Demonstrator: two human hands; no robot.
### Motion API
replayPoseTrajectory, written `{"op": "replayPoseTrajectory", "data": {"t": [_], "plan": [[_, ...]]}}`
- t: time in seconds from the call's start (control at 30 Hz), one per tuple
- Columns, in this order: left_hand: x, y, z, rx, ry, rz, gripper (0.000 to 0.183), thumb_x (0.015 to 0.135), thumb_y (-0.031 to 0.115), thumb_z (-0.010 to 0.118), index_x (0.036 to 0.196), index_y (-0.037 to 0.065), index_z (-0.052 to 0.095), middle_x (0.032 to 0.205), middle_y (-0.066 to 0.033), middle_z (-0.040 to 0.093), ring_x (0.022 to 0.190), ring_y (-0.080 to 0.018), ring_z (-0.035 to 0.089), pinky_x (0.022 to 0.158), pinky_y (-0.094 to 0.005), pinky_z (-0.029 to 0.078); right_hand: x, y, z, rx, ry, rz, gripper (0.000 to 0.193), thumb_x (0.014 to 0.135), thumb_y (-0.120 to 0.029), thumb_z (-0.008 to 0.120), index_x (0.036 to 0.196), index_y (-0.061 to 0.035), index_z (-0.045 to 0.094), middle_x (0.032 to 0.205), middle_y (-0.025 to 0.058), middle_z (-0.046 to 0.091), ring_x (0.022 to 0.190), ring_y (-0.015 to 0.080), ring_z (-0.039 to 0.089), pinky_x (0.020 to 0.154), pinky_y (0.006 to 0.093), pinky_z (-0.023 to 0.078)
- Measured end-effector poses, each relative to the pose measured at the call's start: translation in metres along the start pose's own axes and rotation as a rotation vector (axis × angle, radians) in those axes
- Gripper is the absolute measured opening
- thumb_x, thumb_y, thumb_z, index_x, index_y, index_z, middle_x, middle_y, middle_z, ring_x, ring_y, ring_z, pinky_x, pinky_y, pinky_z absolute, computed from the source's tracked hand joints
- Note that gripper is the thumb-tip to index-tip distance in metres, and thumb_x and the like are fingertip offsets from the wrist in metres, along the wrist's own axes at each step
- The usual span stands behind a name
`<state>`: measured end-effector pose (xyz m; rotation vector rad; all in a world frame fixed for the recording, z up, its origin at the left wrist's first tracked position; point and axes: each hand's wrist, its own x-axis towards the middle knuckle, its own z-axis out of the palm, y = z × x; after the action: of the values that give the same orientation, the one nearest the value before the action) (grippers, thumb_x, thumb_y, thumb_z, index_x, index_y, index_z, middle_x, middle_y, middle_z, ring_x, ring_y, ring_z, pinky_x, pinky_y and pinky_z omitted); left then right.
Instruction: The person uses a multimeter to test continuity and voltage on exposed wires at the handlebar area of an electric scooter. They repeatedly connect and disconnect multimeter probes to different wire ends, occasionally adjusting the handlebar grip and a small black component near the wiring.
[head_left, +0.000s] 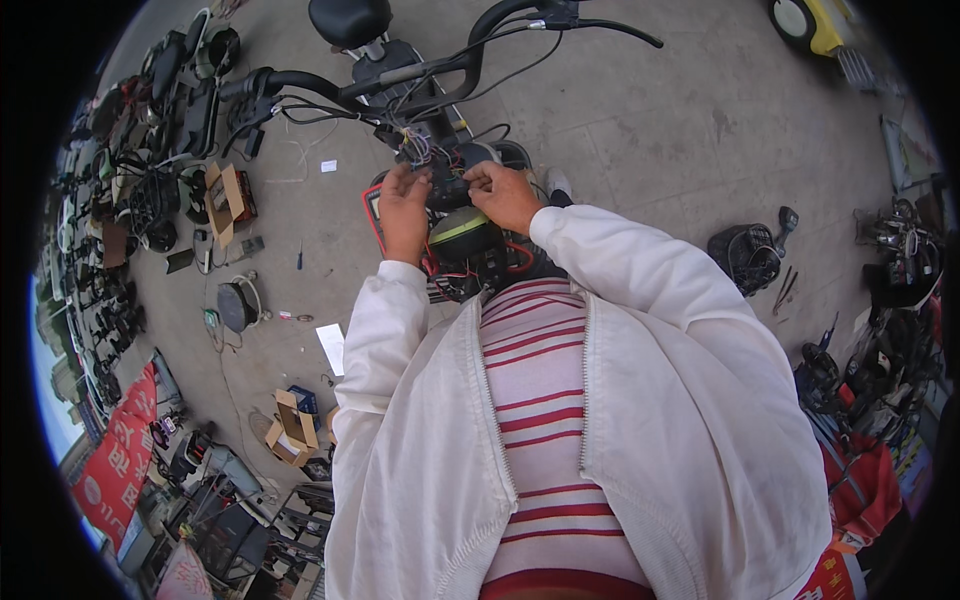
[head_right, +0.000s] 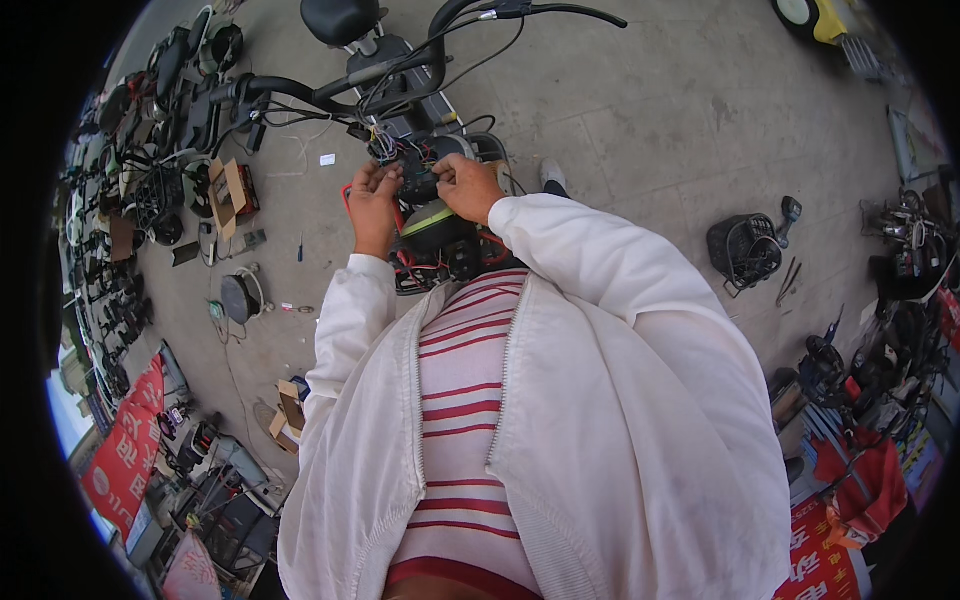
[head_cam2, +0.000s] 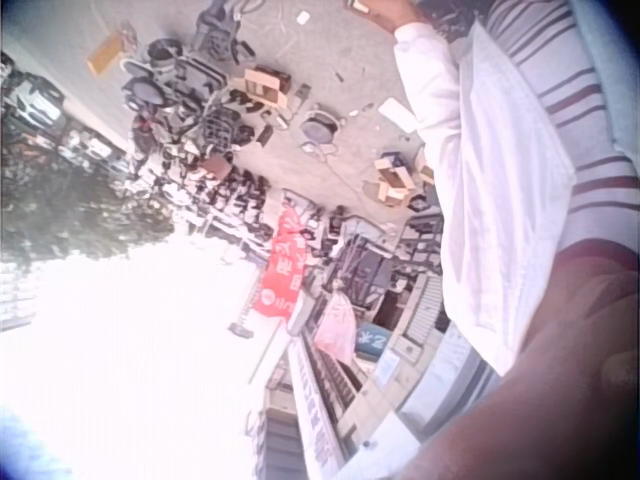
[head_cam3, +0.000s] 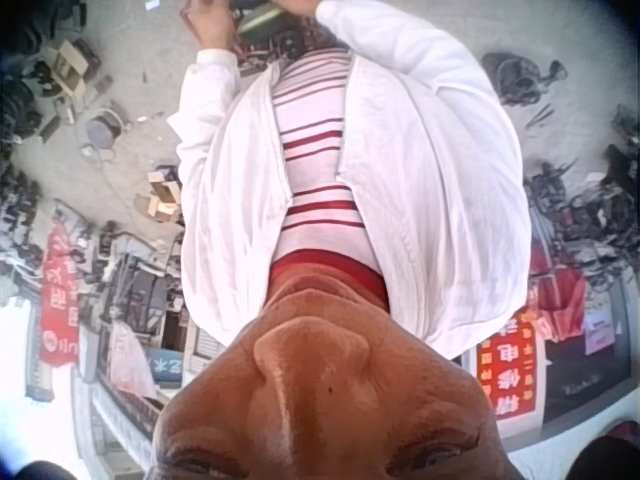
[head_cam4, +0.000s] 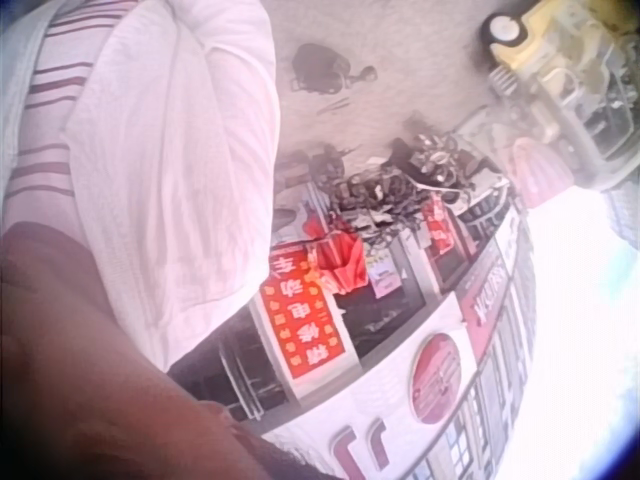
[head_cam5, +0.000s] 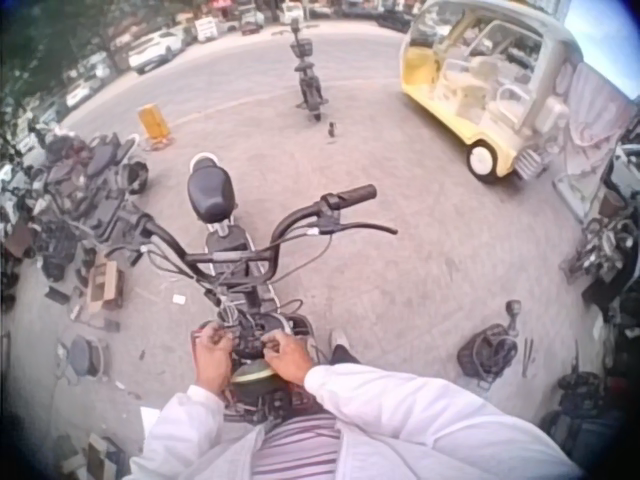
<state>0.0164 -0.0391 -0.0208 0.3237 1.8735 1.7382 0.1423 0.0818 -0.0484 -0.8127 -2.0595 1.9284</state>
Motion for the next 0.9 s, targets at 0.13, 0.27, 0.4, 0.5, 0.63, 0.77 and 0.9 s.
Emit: {"op": "replayPoseTrajectory", "data": {"t": [0.13, 0.27, 0.4, 0.5, 0.63, 0.77, 0.9], "plan": [[0.000, 0.000, 0.001, 0.032, 0.006, 0.015, 0.038, 0.088, 0.007, 0.059, 0.119, -0.008, 0.045, 0.107, -0.0159, 0.062, 0.098, -0.0175, 0.060, 0.083, -0.0286, 0.049, 0.001, -0.001, 0.000, 0.003, 0.042, -0.031, 0.024, 0.077, -0.007, 0.061, 0.099, 0.0007, 0.061, 0.083, 0.0142, 0.066, 0.078, 0.0259, 0.064, 0.073, 0.0345, 0.050], [0.002, 0.003, 0.004, -0.019, 0.013, -0.025, 0.034, 0.090, 0.010, 0.058, 0.117, -0.007, 0.045, 0.106, -0.0160, 0.062, 0.097, -0.0191, 0.061, 0.082, -0.0290, 0.050, 0.002, 0.001, 0.000, -0.011, 0.061, -0.031, 0.023, 0.077, -0.007, 0.058, 0.098, 0.0004, 0.062, 0.085, 0.0167, 0.066, 0.080, 0.0289, 0.065, 0.073, 0.0351, 0.050], [0.003, 0.002, 0.004, -0.002, 0.013, -0.014, 0.031, 0.093, 0.012, 0.053, 0.117, -0.006, 0.044, 0.107, -0.0167, 0.062, 0.097, -0.0209, 0.062, 0.082, -0.0299, 0.051, 0.003, 0.005, 0.000, -0.010, 0.062, -0.051, 0.022, 0.078, -0.007, 0.058, 0.098, -0.0002, 0.062, 0.090, 0.0183, 0.066, 0.082, 0.0312, 0.065, 0.073, 0.0354, 0.050], [0.003, -0.001, 0.003, 0.030, 0.002, -0.007, 0.030, 0.095, 0.014, 0.049, 0.119, -0.004, 0.043, 0.108, -0.0167, 0.062, 0.097, -0.0208, 0.062, 0.082, -0.0293, 0.051, 0.002, 0.004, 0.000, -0.024, 0.066, -0.065, 0.022, 0.078, -0.007, 0.058, 0.098, -0.0012, 0.063, 0.086, 0.0166, 0.067, 0.079, 0.0296, 0.065, 0.072, 0.0353, 0.050], [0.003, -0.001, 0.004, 0.031, -0.009, -0.024, 0.028, 0.097, 0.013, 0.046, 0.120, -0.003, 0.042, 0.108, -0.0166, 0.061, 0.096, -0.0204, 0.062, 0.082, -0.0297, 0.052, 0.002, 0.001, -0.002, -0.029, 0.041, -0.026, 0.022, 0.077, -0.007, 0.058, 0.098, -0.0022, 0.063, 0.081, 0.0139, 0.066, 0.075, 0.0274, 0.065, 0.070, 0.0352, 0.050], [0.002, 0.000, 0.004, 0.044, -0.027, -0.011, 0.026, 0.097, 0.012, 0.043, 0.119, -0.002, 0.042, 0.108, -0.0166, 0.061, 0.095, -0.0204, 0.062, 0.082, -0.0301, 0.052, 0.004, 0.001, -0.003, -0.028, 0.036, -0.010, 0.022, 0.077, -0.008, 0.059, 0.097, -0.0024, 0.064, 0.079, 0.0129, 0.066, 0.074, 0.0269, 0.065, 0.070, 0.0353, 0.050], [0.002, -0.003, -0.001, 0.020, -0.042, -0.019, 0.025, 0.098, 0.012, 0.043, 0.119, -0.001, 0.042, 0.108, -0.0166, 0.061, 0.096, -0.0205, 0.062, 0.082, -0.0301, 0.052, 0.006, -0.006, -0.004, -0.076, 0.038, -0.019, 0.022, 0.077, -0.010, 0.059, 0.097, -0.0021, 0.064, 0.081, 0.0135, 0.066, 0.076, 0.0281, 0.065, 0.071, 0.0357, 0.050]]}}
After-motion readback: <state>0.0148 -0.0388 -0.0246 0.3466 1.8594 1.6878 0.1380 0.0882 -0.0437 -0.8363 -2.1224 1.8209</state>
